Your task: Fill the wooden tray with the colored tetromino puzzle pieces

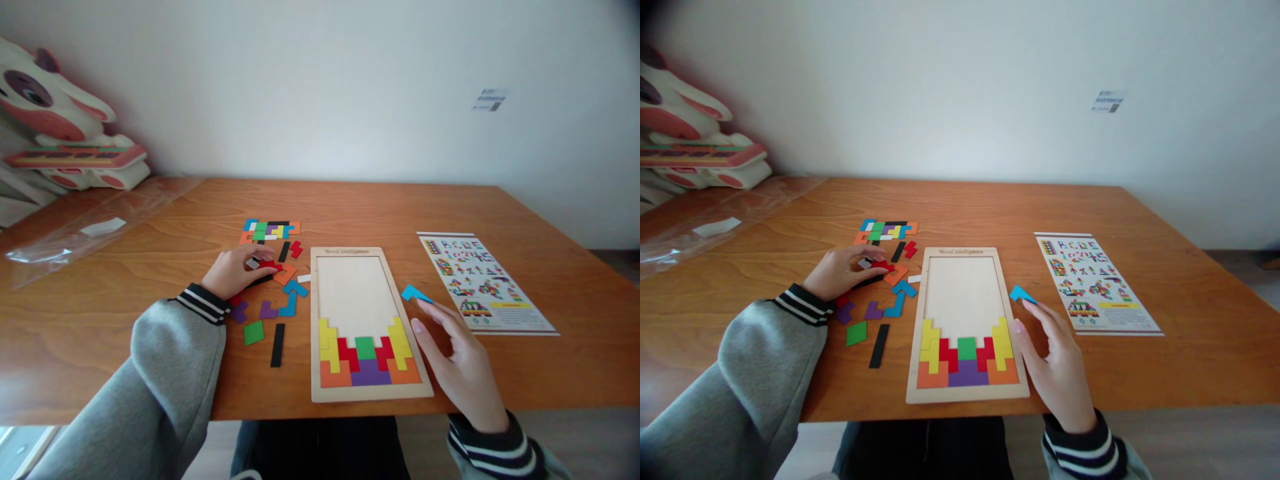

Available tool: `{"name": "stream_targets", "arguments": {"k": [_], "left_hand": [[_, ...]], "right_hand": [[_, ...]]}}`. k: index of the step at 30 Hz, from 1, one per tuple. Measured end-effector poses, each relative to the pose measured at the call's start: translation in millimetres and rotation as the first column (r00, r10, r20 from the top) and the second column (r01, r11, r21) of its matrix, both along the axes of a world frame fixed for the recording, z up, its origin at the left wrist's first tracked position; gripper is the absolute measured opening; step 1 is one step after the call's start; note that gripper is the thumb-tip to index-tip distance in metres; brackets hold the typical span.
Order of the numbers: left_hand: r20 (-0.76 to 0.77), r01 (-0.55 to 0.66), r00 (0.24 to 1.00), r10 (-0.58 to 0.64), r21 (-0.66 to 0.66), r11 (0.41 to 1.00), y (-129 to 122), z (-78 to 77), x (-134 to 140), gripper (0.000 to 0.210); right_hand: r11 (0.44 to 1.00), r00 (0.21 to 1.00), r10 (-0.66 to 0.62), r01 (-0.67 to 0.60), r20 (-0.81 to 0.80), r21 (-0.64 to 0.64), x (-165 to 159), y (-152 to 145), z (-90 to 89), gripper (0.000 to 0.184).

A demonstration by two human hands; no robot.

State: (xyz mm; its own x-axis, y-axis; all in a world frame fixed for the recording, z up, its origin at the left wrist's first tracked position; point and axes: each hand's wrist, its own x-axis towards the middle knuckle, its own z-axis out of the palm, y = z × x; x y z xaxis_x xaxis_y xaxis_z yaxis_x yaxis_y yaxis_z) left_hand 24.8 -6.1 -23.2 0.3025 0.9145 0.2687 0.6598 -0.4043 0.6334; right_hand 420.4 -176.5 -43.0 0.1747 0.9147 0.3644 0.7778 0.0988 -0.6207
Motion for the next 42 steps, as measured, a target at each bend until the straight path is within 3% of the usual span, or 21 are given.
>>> {"name": "stream_targets", "arguments": {"k": [4, 11, 16, 22, 24, 27, 29, 31, 32, 34, 36, 38, 40, 42], "left_hand": [[0.1, -0.016, 0.995, 0.018, -0.02, 1.0, -3, 1.5, 3, 0.05], [0.118, 0.044, 0.992, -0.052, 0.069, 0.997, -13, 9.4, 15, 0.031], [0.22, 0.148, 0.962, -0.159, 0.069, 0.987, -27, 22.0, 43, 0.028], [0.221, 0.286, 0.931, -0.291, 0.057, 0.957, -42, 25.5, 77, 0.024], [0.173, 0.372, 0.907, -0.384, 0.098, 0.923, -44, 23.8, 82, 0.021], [0.168, 0.41, 0.888, -0.428, 0.131, 0.903, -46, 18.5, 85, 0.018], [0.269, 0.341, 0.894, -0.359, 0.114, 0.933, -46, 13.8, 86, 0.02], [0.458, 0.189, 0.868, -0.191, 0.051, 0.981, -45, 9.6, 87, 0.026], [0.573, 0.099, 0.816, -0.077, -0.008, 0.995, -43, 8.1, 87, 0.03], [0.778, -0.034, 0.609, 0.151, -0.165, 0.986, -38, 7.0, 86, 0.038], [0.884, -0.073, 0.354, 0.306, -0.3, 0.951, -31, 7.8, 82, 0.044], [0.911, -0.08, 0.172, 0.376, -0.367, 0.927, -25, 9.8, 78, 0.047], [0.915, -0.085, 0.084, 0.396, -0.389, 0.917, -21, 11.6, 74, 0.047], [0.919, -0.089, 0.061, 0.39, -0.385, 0.919, -19, 12.4, 73, 0.046]], "right_hand": [[1.0, 1.0, -0.006, 0.006, -0.008, -0.015, 1, 1, -1.3, 0.044], [0.999, 0.997, -0.053, 0.052, 0.058, 0.016, -2, 4, -0.1, 0.044], [0.999, 0.995, -0.031, 0.03, 0.091, 0.017, -1, 5, -0.3, 0.044], [0.999, 0.993, -0.041, 0.037, 0.107, 0.036, 0, 4, 1.2, 0.036], [0.999, 0.993, 0.008, -0.012, 0.115, 0.033, -3, 5, 10.3, 0.032], [0.972, 0.955, 0.235, -0.228, 0.182, -0.06, -11, 14, 38.0, 0.028], [0.915, 0.882, 0.402, -0.374, 0.246, -0.153, -20, 28, 61.1, 0.024], [0.869, 0.822, 0.492, -0.448, 0.285, -0.21, -33, 51, 80.2, 0.022], [0.858, 0.811, 0.511, -0.461, 0.286, -0.225, -41, 66, 86.1, 0.02], [0.84, 0.803, 0.537, -0.482, 0.258, -0.251, -61, 100, 88.6, 0.019], [0.834, 0.824, 0.532, -0.471, 0.196, -0.287, -83, 135, 79.9, 0.017], [0.829, 0.844, 0.521, -0.464, 0.129, -0.313, -105, 167, 65.0, 0.018], [0.832, 0.848, 0.514, -0.458, 0.126, -0.313, -124, 191, 49.8, 0.023], [0.836, 0.855, 0.502, -0.441, 0.13, -0.326, -139, 207, 38.3, 0.03]]}}
